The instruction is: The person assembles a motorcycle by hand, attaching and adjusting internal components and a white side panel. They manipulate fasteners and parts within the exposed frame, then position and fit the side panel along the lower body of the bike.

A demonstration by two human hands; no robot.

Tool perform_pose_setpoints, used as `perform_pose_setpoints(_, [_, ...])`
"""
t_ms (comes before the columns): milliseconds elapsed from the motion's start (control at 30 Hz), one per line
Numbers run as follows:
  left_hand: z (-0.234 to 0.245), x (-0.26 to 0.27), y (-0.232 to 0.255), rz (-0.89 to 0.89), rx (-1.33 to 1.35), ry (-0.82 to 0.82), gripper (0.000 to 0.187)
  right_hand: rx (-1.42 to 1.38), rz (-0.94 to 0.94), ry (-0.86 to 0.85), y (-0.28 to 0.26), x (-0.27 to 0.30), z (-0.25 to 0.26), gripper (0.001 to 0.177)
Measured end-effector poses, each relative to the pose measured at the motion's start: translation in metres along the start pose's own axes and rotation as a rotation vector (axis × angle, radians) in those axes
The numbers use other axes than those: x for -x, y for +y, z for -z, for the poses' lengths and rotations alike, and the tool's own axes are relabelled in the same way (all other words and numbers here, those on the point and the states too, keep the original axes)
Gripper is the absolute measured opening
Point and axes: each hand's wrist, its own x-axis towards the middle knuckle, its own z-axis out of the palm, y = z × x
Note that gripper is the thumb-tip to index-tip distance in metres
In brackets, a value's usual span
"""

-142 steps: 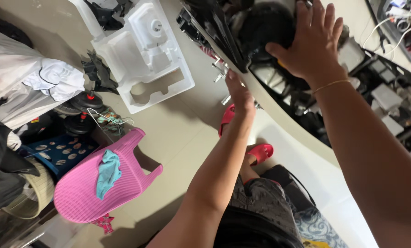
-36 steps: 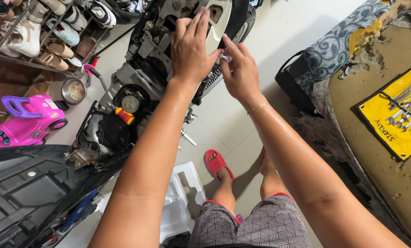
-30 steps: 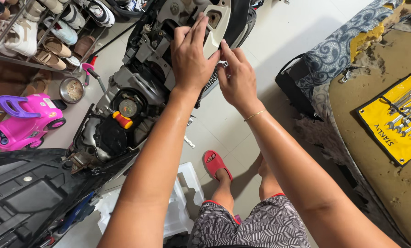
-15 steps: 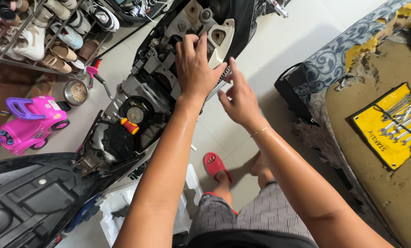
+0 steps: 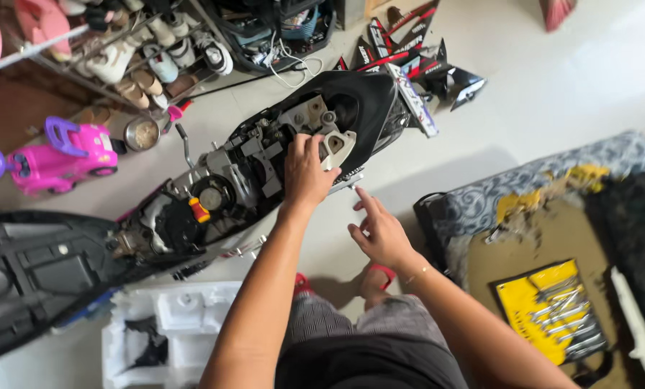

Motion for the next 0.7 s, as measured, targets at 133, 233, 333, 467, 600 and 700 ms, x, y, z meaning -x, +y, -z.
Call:
perform_pose_setpoints(133, [0.0, 0.0, 0.004, 0.064, 0.043, -0.026, 0.072, 0.089, 0.082, -0.099, -0.003, -0.024, 0.036, 0.074])
perform_pose_setpoints(233, [0.002, -0.003, 0.006, 0.101, 0.051, -0.049, 0.07, 0.12, 0.047, -0.147, -0.01, -0.036, 0.052, 0.069])
perform_pose_setpoints(333, [0.004, -0.004, 0.005, 0.1, 0.065, -0.056, 0.071, 0.124, 0.052, -0.175, -0.018, -0.044, 0.057, 0.065])
perform_pose_setpoints(467, [0.007, -0.004, 0.002, 0.067, 0.086, -0.051, 0.072, 0.133, 0.072, -0.17, -0.029, -0.054, 0.052, 0.064])
perform_pose_setpoints(600, [0.006, -0.004, 0.001, 0.072, 0.136, -0.057, 0.071, 0.226, 0.028, -0.155, -0.038, -0.069, 0.047, 0.063])
perform_pose_setpoints(700, [0.006, -0.006, -0.005, 0.057, 0.152, -0.071, 0.069, 0.397, 0.043, -0.147, -0.042, -0.081, 0.044, 0.064])
